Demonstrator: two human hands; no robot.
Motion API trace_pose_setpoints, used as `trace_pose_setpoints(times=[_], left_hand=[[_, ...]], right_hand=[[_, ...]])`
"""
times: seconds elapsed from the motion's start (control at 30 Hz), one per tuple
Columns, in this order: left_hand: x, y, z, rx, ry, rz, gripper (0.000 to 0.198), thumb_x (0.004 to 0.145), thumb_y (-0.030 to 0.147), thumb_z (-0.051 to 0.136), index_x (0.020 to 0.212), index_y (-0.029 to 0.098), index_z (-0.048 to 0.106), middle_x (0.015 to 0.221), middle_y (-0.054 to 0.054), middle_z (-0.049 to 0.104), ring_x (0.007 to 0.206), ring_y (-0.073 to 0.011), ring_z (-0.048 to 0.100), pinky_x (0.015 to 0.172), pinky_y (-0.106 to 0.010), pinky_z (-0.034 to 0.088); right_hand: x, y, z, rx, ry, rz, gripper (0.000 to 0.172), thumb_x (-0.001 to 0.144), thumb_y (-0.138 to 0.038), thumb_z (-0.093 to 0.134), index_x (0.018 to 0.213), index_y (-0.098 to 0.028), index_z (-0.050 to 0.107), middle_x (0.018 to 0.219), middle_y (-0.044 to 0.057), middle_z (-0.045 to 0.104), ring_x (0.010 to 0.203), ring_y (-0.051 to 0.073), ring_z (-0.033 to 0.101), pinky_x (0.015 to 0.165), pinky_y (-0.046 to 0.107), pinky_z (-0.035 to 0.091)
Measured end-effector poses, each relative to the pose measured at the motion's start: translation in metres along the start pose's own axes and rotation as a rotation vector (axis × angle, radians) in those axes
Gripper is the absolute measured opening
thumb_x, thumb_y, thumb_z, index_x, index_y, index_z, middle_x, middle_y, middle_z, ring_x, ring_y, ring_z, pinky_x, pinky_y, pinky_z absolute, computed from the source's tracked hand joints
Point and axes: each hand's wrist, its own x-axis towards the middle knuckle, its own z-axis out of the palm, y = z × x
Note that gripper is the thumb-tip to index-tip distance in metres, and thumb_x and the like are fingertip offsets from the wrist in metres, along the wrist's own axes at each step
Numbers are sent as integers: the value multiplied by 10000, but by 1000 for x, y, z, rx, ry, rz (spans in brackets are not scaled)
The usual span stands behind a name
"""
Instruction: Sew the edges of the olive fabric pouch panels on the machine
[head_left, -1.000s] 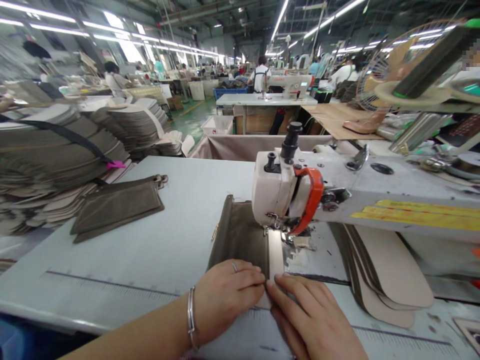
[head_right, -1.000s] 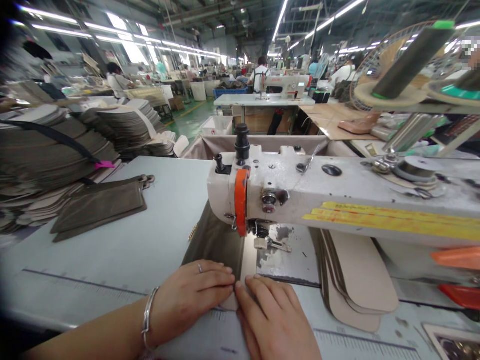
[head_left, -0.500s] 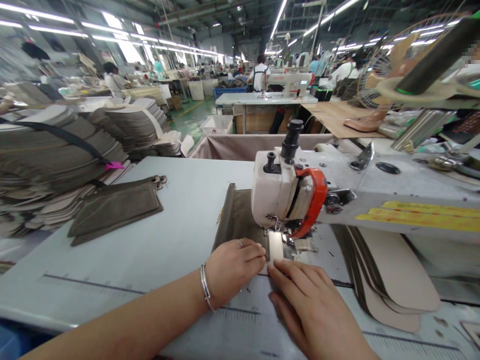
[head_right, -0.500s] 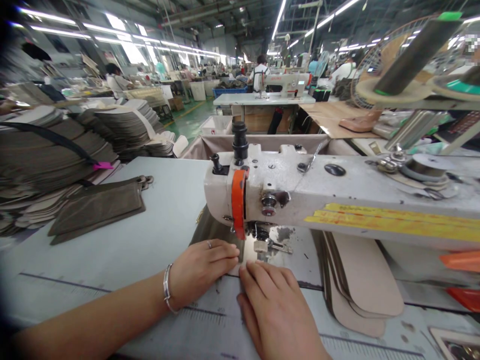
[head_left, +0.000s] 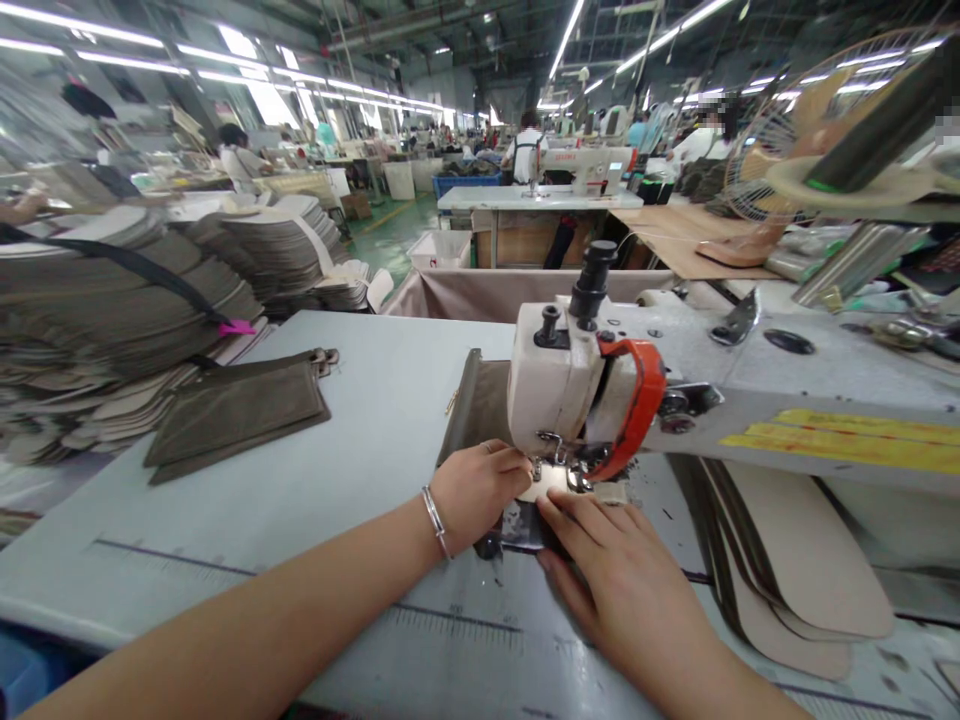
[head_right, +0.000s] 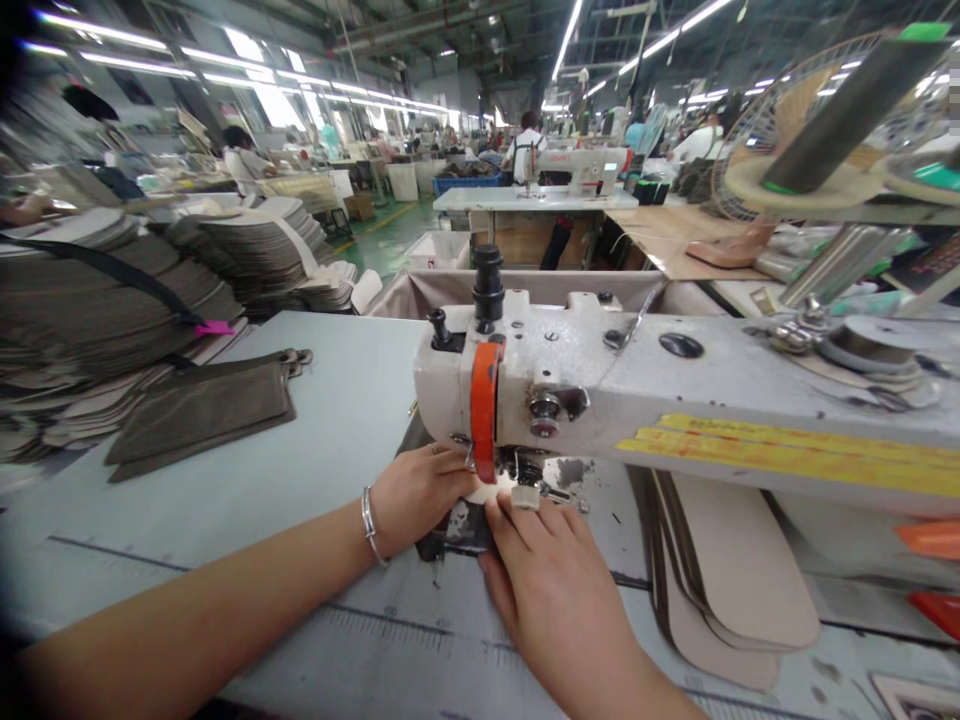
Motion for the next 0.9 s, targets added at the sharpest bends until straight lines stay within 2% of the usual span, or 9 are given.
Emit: trace_pose_setpoints(times=[0.1, 0.23, 0.37, 0.6, 0.77, 0.9], left_hand=[[3, -4, 5, -9, 25, -35, 135, 950, 205, 515, 968, 186, 648, 1040, -28, 663, 1035, -174, 584, 946, -311, 484], [5, -8, 11, -1, 59, -73, 156, 943, 176, 518, 883, 205, 659, 972, -5, 675, 993, -166, 596, 922, -311, 484], [6, -8, 12, 18, 60, -63, 156, 935, 160, 528, 874, 196, 668, 954, -18, 675, 958, -158, 601, 895, -299, 483], [5, -9, 12, 17, 143, -40, 142, 908, 139, 554, 878, 198, 680, 918, -23, 690, 892, -161, 623, 836, -287, 502], [5, -11, 12, 21, 270, -12, 256, 899, 72, 479, 856, 200, 696, 857, -30, 704, 809, -175, 645, 762, -295, 529], [2, -13, 16, 55, 282, -5, 322, 876, 48, 425, 850, 206, 705, 841, -33, 711, 763, -178, 655, 725, -296, 554]], right_hand=[[5, 2, 2, -20, 8, 6, 414, 924, -294, 519, 1319, -168, 515, 1307, 54, 541, 1104, 249, 489, 941, 432, 369], [8, 2, 5, -26, 33, 13, 400, 920, -269, 504, 1300, -147, 529, 1299, 70, 546, 1108, 254, 493, 954, 436, 360], [8, 1, 6, -23, 34, 20, 403, 920, -270, 503, 1305, -155, 522, 1295, 70, 547, 1064, 254, 514, 926, 438, 364], [8, -2, 6, 96, 27, 72, 399, 932, -259, 474, 1315, -153, 507, 1289, 97, 543, 1072, 279, 490, 943, 470, 328], [9, -7, 6, 85, 65, 108, 410, 901, -275, 521, 1303, -198, 505, 1215, 66, 578, 1091, 256, 476, 960, 432, 342], [11, -6, 13, 50, 119, 102, 420, 849, -292, 582, 1258, -212, 526, 1145, 54, 601, 1038, 242, 496, 920, 402, 380]])
